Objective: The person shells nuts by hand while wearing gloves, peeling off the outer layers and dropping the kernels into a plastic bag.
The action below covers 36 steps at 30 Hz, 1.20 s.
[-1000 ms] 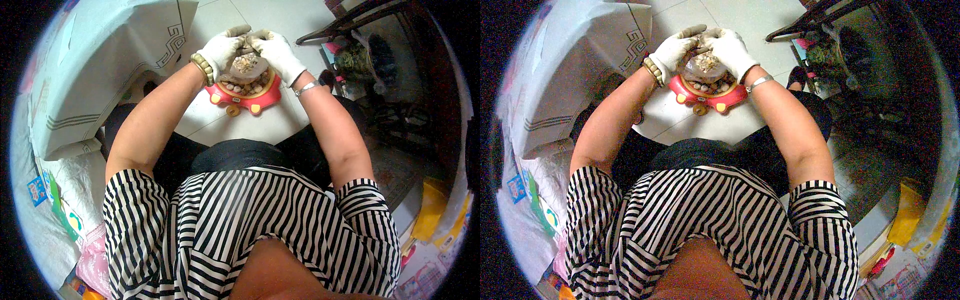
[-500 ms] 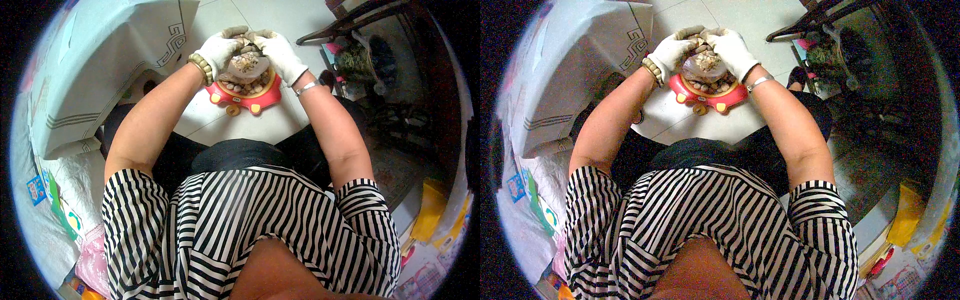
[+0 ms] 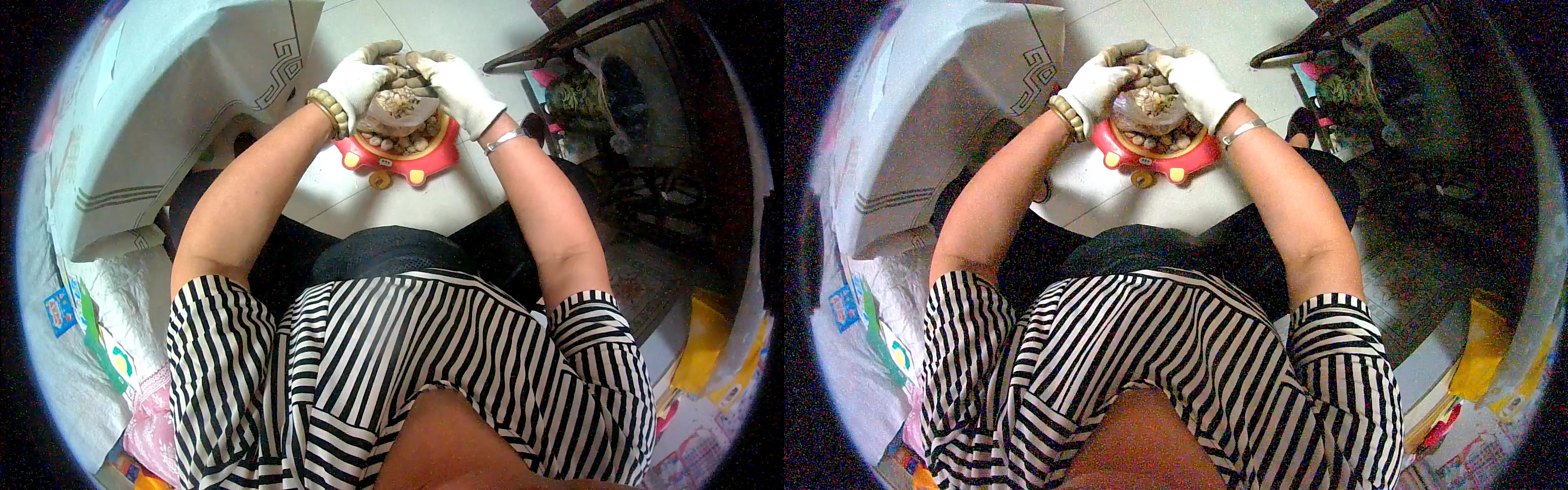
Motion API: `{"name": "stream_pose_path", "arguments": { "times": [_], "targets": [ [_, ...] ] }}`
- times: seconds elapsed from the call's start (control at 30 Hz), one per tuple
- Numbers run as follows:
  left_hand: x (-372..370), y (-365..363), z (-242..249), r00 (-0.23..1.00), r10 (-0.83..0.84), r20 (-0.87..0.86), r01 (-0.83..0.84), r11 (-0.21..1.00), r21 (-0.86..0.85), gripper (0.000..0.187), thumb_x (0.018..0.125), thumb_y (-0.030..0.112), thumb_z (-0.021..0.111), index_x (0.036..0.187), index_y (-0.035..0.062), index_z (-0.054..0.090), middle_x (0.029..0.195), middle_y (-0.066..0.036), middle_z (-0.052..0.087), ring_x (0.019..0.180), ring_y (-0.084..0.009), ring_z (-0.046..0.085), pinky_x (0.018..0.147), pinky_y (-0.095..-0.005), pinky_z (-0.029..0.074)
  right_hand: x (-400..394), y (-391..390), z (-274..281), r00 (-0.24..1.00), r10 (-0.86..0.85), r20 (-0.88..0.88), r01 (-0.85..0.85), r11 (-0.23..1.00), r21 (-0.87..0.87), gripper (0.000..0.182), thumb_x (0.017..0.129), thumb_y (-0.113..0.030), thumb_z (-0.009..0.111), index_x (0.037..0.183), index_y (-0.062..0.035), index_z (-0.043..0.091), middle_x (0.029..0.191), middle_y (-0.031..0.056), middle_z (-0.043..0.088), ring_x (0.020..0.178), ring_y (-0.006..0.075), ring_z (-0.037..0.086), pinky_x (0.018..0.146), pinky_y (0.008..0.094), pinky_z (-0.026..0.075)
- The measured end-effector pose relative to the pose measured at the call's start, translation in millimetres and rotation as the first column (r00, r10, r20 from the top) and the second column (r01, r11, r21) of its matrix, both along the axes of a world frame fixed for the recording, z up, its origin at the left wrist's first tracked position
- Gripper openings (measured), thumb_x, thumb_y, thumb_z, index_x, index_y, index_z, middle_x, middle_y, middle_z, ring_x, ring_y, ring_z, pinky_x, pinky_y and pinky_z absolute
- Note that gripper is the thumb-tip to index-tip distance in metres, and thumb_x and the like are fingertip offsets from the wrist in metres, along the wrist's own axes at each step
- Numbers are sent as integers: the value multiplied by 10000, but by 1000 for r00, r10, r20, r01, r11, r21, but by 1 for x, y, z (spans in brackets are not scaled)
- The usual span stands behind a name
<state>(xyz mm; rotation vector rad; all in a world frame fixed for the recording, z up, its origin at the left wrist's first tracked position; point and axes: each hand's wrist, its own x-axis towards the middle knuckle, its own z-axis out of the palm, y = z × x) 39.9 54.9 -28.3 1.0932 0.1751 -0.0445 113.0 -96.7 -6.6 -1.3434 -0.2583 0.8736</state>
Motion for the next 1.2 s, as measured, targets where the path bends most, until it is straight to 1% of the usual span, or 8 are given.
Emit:
{"name": "stream_pose_path", "arguments": {
  "times": [0.13,0.27,0.33,0.43,0.63,0.73,0.93,1.2],
  "targets": [
    [5,1,-9,996,-14,90,-23,919,394,533,841,-38,542,1347,9,381,1227,-146,539,1072,-214,559,941,-323,461,-4,0,2,976,-41,213,75,985,-152,278,920,-165,545,1112,36,554,1015,106,625,841,160,627,729,280,529],
    [0,-5,-3,996,36,78,-59,948,313,546,841,-36,544,1359,31,383,1252,-134,526,1104,-196,536,949,-305,447,-3,-1,3,974,-2,225,53,974,-219,273,936,-178,508,1121,18,557,1009,88,626,856,149,616,743,263,513],
    [5,-1,-9,992,7,127,-75,839,540,554,840,-32,545,1365,38,380,1260,-135,520,1087,-191,547,943,-297,449,0,-1,-4,974,10,227,46,969,-242,271,940,-182,499,1120,10,562,995,78,627,851,139,611,737,256,509],
    [6,-2,-12,992,45,121,-106,822,560,526,837,-24,553,1340,31,411,1228,-129,545,1065,-181,560,937,-292,452,0,-1,-5,960,27,278,41,971,-237,272,942,-180,491,1131,2,561,953,59,624,829,112,599,708,250,508],
    [1,-4,4,990,141,-26,-105,836,538,258,849,32,583,1104,-6,583,1031,-101,635,940,-163,595,835,-279,492,0,-2,-3,946,10,324,84,958,-275,276,938,-171,495,1137,4,571,991,65,632,876,122,596,769,249,497],
    [-6,-5,17,981,171,-88,-113,883,457,202,845,55,605,1034,-16,606,971,-94,647,879,-156,605,807,-277,495,1,-2,-5,942,-16,334,60,991,-122,283,936,-168,499,1146,7,573,1021,79,630,911,139,593,817,246,481],
    [-5,1,12,968,170,-183,-132,970,205,222,837,65,627,1043,-14,605,960,-90,655,860,-152,616,816,-282,494,1,-4,-4,910,-17,414,76,989,-127,307,930,-175,503,1172,5,563,1072,93,607,971,148,569,850,251,462],
    [-3,7,0,972,193,-137,-161,963,219,201,853,78,614,1037,-1,621,965,-82,662,876,-156,620,831,-280,488,-9,-5,9,883,47,467,75,968,-238,338,917,-233,538,1145,16,562,1065,95,603,975,146,554,858,259,447]
  ]
}}
